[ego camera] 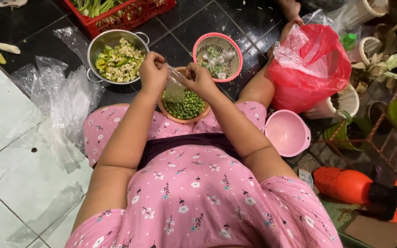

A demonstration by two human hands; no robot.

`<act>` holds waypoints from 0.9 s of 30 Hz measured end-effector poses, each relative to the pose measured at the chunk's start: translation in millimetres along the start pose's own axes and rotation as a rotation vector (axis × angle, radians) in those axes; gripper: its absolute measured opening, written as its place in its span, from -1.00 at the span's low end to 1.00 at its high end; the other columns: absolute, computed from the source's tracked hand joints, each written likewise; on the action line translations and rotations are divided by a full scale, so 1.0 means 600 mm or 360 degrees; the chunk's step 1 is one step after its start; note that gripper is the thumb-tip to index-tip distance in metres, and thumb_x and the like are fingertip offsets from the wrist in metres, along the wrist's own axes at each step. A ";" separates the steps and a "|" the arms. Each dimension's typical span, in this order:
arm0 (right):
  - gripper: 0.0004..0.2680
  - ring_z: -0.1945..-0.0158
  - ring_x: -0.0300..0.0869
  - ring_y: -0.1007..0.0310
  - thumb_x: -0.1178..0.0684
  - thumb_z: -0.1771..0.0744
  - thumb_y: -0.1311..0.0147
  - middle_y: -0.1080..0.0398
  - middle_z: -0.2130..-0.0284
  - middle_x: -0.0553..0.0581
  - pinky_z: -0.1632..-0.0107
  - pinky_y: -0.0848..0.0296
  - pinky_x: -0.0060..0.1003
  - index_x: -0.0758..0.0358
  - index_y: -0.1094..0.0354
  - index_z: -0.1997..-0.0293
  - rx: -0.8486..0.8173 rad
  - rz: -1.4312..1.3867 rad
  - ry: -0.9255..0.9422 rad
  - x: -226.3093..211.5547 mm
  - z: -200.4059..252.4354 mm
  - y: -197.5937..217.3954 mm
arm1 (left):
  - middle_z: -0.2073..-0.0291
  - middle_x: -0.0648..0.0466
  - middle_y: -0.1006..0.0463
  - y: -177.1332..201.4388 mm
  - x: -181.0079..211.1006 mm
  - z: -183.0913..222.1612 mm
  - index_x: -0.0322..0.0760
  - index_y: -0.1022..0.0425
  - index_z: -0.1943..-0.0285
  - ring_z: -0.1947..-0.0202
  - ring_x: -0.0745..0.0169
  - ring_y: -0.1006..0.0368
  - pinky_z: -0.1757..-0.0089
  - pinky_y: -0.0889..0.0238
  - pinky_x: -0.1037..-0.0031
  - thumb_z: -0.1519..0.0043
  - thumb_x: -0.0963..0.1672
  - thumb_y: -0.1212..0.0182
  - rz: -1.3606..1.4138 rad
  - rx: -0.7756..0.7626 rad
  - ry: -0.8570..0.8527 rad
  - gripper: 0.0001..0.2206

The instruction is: The person sorts and packs green peas by hand into small clear plastic bags, taking them from a wooden bowl while sitting on the floor surrounded by other food items.

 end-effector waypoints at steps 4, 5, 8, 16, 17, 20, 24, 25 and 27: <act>-0.85 0.64 -0.24 -0.39 0.21 -0.26 -0.28 -0.33 0.62 0.08 0.51 -0.31 -0.38 0.26 -0.38 0.19 0.0014 0.0130 0.0005 0.030 -0.016 0.018 | 0.56 0.09 -0.35 0.000 -0.007 -0.008 -0.30 -0.45 0.22 0.75 0.28 -0.43 0.65 -0.45 0.52 -0.12 -0.31 -0.19 0.0125 -0.0060 0.0038 -0.86; -0.84 0.59 -0.26 -0.42 0.24 -0.30 -0.23 -0.36 0.56 0.08 0.46 -0.36 -0.41 0.28 -0.34 0.11 0.0137 -0.0283 0.0110 0.025 -0.015 0.026 | 0.55 0.08 -0.37 0.002 -0.013 -0.013 -0.28 -0.46 0.23 0.76 0.27 -0.45 0.68 -0.44 0.54 -0.07 -0.32 -0.17 0.0055 -0.0069 0.0049 -0.83; -0.69 0.31 -0.26 -0.46 0.21 -0.30 -0.31 -0.40 0.32 0.10 0.24 -0.43 -0.45 0.24 -0.26 -0.09 0.0199 -0.0622 0.0314 0.031 -0.007 0.044 | 0.51 0.04 -0.40 0.012 -0.009 -0.015 -0.29 -0.48 0.21 0.77 0.25 -0.46 0.69 -0.46 0.55 -0.02 -0.34 -0.16 0.0055 -0.0114 0.0076 -0.78; -0.59 -0.09 0.07 -0.44 0.10 -0.28 -0.39 -0.47 0.05 0.41 -0.13 -0.47 0.00 0.38 -0.34 -0.20 -0.0124 -0.0045 0.0246 0.128 -0.003 -0.036 | 0.35 -0.05 -0.42 -0.029 -0.001 0.023 -0.37 -0.47 0.10 0.73 0.26 -0.50 0.65 -0.53 0.51 -0.11 -0.30 -0.26 0.0503 -0.0411 0.0096 -0.80; -0.68 0.00 -0.09 -0.46 0.02 -0.34 -0.21 -0.50 0.07 0.27 -0.05 -0.47 -0.19 0.38 -0.38 -0.16 -0.0154 -0.0038 0.0182 0.090 -0.011 -0.032 | 0.16 -0.07 -0.40 -0.013 0.011 0.027 -0.36 -0.38 -0.08 0.59 0.34 -0.41 0.52 -0.41 0.57 -0.16 -0.17 -0.37 0.0432 -0.0297 -0.0312 -0.65; -0.76 0.08 -0.21 -0.52 0.04 -0.40 -0.01 -0.55 0.08 0.15 0.00 -0.49 -0.38 0.40 -0.44 -0.08 -0.0274 -0.0167 0.0216 -0.015 -0.017 -0.028 | -0.17 -0.11 -0.33 0.019 -0.005 0.028 -0.27 -0.09 -0.41 0.11 0.20 -0.31 0.17 -0.24 0.40 -0.07 0.11 -0.47 0.0289 -0.0309 -0.0622 -0.17; -0.88 0.12 -0.30 -0.52 0.07 -0.38 -0.20 -0.59 0.23 0.08 -0.08 -0.46 -0.31 0.18 -0.58 0.02 -0.0330 -0.0261 0.0416 -0.107 -0.004 -0.031 | -0.45 -0.22 -0.24 -0.003 -0.091 0.033 -0.18 -0.03 -0.61 -0.40 -0.30 -0.18 -0.30 -0.03 -0.04 0.15 -0.03 -0.75 0.0263 -0.0743 -0.0613 0.13; -0.88 0.12 -0.30 -0.52 0.07 -0.38 -0.20 -0.59 0.23 0.08 -0.08 -0.46 -0.31 0.18 -0.58 0.02 -0.0338 -0.0261 0.0422 -0.124 0.004 -0.037 | -0.45 -0.22 -0.24 -0.018 -0.110 0.040 -0.18 -0.03 -0.61 -0.40 -0.30 -0.18 -0.30 -0.03 -0.04 0.15 -0.03 -0.75 0.0261 -0.0734 -0.0617 0.13; -0.88 0.14 -0.32 -0.50 0.13 -0.38 -0.17 -0.59 0.25 0.10 -0.06 -0.47 -0.34 0.22 -0.58 0.03 -0.0351 -0.0390 0.0412 -0.157 0.021 -0.048 | -0.32 -0.21 -0.36 -0.047 -0.148 0.052 -0.52 -0.14 -0.51 -0.25 0.15 -0.31 -0.25 -0.16 0.64 -0.05 -0.13 -0.52 0.0022 -0.0573 -0.0581 -0.16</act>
Point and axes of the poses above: each hand's wrist, its own z-axis away from the middle knuckle, its own y-axis out of the back of the hand, x = y × z, the point moved 2 cm from there along -z, towards the middle knuckle
